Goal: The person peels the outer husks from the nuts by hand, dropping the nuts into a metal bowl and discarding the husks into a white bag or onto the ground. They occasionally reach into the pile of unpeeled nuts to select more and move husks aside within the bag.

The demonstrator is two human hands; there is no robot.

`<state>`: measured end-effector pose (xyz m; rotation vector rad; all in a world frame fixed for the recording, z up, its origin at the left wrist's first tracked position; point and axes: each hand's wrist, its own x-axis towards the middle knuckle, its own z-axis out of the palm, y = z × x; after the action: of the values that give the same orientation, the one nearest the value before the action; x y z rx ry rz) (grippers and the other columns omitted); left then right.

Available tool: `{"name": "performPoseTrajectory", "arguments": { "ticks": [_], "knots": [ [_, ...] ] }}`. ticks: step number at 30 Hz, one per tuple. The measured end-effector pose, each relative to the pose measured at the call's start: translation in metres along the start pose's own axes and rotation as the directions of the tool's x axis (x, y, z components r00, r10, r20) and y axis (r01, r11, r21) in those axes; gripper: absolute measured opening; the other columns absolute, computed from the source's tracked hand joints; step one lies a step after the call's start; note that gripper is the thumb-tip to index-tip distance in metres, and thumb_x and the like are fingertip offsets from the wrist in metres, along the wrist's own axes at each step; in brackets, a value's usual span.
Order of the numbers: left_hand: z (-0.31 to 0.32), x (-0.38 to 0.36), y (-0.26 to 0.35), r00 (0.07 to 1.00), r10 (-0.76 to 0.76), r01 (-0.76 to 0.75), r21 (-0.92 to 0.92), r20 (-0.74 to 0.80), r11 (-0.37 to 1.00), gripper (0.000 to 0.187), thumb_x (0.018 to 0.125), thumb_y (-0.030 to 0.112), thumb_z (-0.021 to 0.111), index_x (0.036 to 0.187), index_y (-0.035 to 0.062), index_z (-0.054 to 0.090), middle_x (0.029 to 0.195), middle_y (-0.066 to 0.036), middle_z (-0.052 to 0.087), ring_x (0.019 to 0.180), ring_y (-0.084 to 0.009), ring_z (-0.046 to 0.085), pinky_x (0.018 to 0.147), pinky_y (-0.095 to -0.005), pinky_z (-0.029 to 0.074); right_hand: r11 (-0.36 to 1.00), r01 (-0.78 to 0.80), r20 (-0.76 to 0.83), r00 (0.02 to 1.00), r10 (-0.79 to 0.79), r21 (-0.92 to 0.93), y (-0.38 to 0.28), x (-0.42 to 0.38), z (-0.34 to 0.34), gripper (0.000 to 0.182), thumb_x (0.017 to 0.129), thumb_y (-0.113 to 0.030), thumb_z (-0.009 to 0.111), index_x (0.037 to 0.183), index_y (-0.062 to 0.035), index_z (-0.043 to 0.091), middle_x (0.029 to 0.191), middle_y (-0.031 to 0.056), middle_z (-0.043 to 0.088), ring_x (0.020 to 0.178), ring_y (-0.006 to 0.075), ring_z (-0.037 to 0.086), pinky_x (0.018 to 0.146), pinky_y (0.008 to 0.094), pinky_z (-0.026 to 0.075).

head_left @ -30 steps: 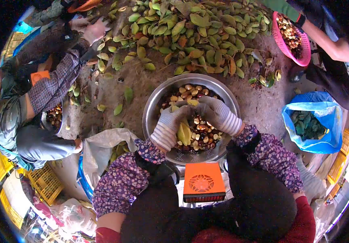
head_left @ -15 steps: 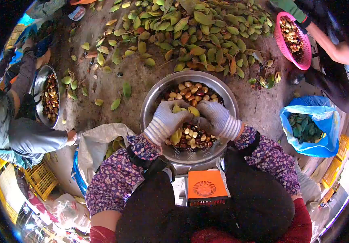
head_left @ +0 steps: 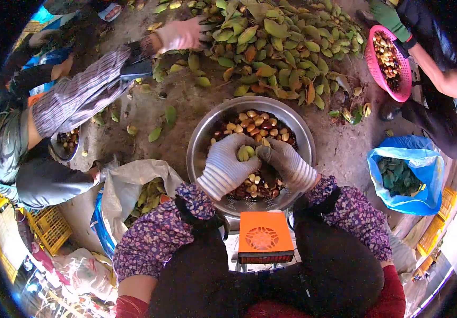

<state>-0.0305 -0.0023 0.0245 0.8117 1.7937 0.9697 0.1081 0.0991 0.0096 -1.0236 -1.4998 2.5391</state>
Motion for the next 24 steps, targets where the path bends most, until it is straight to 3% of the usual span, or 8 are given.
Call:
{"name": "performPoseTrajectory", "arguments": {
  "ticks": [2,6,9,13,17,20,21,24],
  "knots": [
    [0.003,-0.002,-0.003,1.000,-0.001,0.000,-0.045,-0.015,0.999,0.039,0.066,0.010,0.073,0.101,-0.0012,0.059,0.086,-0.008,0.064,0.080,-0.0130,0.059,0.075,-0.0258,0.048,0.998,-0.026,0.003,1.000,0.026,-0.059,-0.001,0.003,-0.004,0.026,0.091,-0.022,0.052,0.104,0.0006,0.055,0.092,0.0011,0.059,0.082,0.0075,0.052,0.071,0.0237,0.045],
    [-0.002,0.001,-0.004,0.991,-0.051,0.085,-0.301,0.121,0.950,0.048,0.063,0.007,0.075,0.107,0.0007,0.057,0.093,-0.005,0.064,0.085,-0.0124,0.059,0.080,-0.0263,0.047,0.805,-0.116,0.084,0.993,0.082,0.582,0.037,0.014,-0.019,0.023,0.087,-0.012,0.056,0.106,0.0015,0.055,0.093,0.0034,0.061,0.082,0.0113,0.056,0.072,0.0254,0.047],
    [0.000,0.001,-0.013,0.980,-0.043,0.126,-0.437,0.194,0.890,0.045,0.068,0.010,0.072,0.110,0.0011,0.056,0.096,-0.005,0.063,0.088,-0.0137,0.059,0.081,-0.0272,0.047,0.994,-0.081,-0.076,0.993,0.087,0.079,0.008,0.004,-0.010,0.019,0.085,-0.008,0.055,0.102,0.0010,0.056,0.092,0.0047,0.062,0.082,0.0128,0.057,0.072,0.0267,0.047],
    [0.000,-0.001,-0.035,0.983,0.042,0.093,-0.690,0.176,0.718,0.045,0.089,0.042,0.051,0.109,0.0015,0.057,0.098,-0.005,0.061,0.089,-0.0118,0.057,0.076,-0.0258,0.048,0.838,-0.047,-0.087,0.996,0.000,-0.544,-0.004,0.009,-0.007,0.021,0.086,-0.011,0.053,0.102,0.0030,0.054,0.086,0.0134,0.062,0.081,0.0202,0.058,0.073,0.0309,0.046],
    [0.014,0.001,-0.059,0.989,-0.046,0.138,-0.791,0.138,0.596,0.062,0.088,0.056,0.043,0.113,0.0013,0.055,0.101,-0.005,0.061,0.087,-0.0134,0.058,0.076,-0.0263,0.048,0.904,-0.034,-0.163,0.986,-0.040,-0.427,0.001,0.010,0.004,0.022,0.085,-0.012,0.054,0.102,0.0025,0.052,0.082,0.0159,0.060,0.080,0.0213,0.058,0.071,0.0326,0.046],
    [0.018,0.001,-0.052,0.995,-0.063,0.103,-0.711,0.082,0.695,0.051,0.087,0.045,0.054,0.114,0.0012,0.054,0.098,-0.004,0.061,0.085,-0.0132,0.058,0.076,-0.0255,0.048,0.289,-0.038,-0.070,0.992,-0.102,-0.956,0.004,0.010,0.018,0.021,0.081,-0.005,0.049,0.100,0.0028,0.048,0.076,0.0200,0.062,0.069,0.0337,0.063,0.059,0.0414,0.050],
    [0.015,0.000,-0.048,0.961,-0.240,0.255,-0.767,0.136,0.588,0.041,0.081,0.025,0.065,0.112,0.0000,0.055,0.097,-0.004,0.061,0.085,-0.0123,0.058,0.076,-0.0248,0.049,0.138,-0.005,-0.018,0.996,-0.092,-0.990,-0.004,0.011,0.018,0.020,0.080,-0.007,0.045,0.098,0.0021,0.047,0.075,0.0213,0.063,0.066,0.0367,0.063,0.057,0.0444,0.051],
    [0.010,-0.003,-0.037,0.968,-0.224,0.251,-0.472,0.114,0.845,0.041,0.074,0.010,0.069,0.111,-0.0006,0.056,0.095,-0.005,0.062,0.083,-0.0117,0.058,0.075,-0.0243,0.049,0.028,0.026,0.028,0.998,0.059,-0.999,-0.010,0.013,0.018,0.019,0.082,-0.010,0.043,0.097,0.0013,0.046,0.076,0.0207,0.064,0.067,0.0344,0.064,0.059,0.0437,0.051]
  ]
}}
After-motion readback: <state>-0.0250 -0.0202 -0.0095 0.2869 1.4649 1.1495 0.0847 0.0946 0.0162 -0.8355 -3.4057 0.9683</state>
